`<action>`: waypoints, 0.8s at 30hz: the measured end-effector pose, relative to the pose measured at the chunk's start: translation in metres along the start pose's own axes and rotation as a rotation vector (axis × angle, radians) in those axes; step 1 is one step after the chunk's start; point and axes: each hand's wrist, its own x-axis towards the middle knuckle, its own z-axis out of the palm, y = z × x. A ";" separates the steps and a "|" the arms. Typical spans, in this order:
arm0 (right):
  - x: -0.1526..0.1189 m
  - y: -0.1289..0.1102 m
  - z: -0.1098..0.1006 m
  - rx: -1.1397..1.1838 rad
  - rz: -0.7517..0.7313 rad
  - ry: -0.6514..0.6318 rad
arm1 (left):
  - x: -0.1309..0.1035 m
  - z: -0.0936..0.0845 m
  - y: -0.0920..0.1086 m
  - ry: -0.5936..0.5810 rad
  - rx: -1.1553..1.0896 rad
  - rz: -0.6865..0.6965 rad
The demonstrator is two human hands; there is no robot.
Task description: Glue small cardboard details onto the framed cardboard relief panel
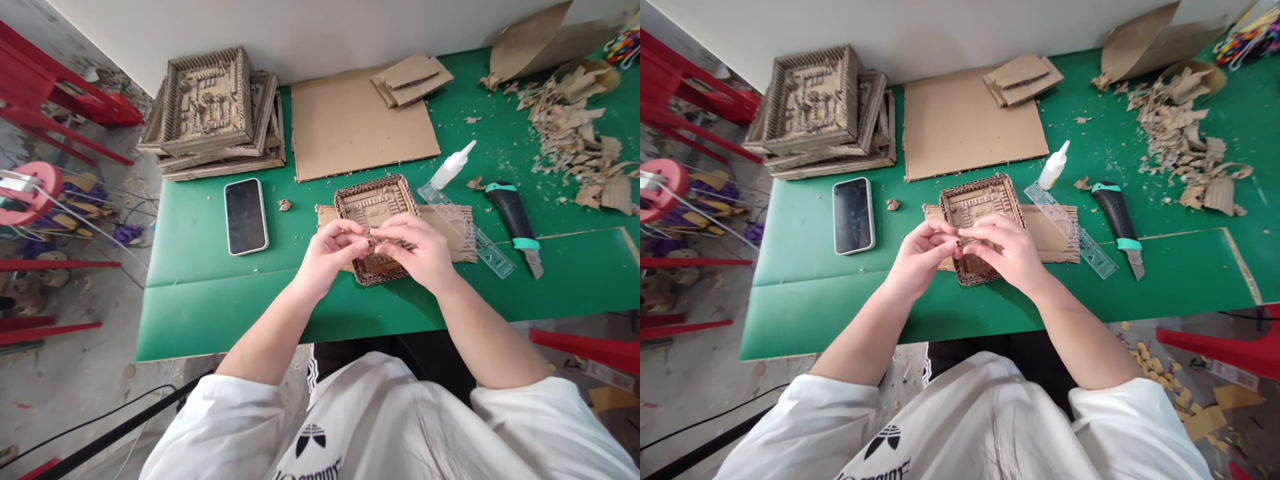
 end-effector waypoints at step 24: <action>-0.002 -0.004 0.007 0.093 0.038 0.070 | 0.000 0.002 -0.003 0.028 0.043 0.023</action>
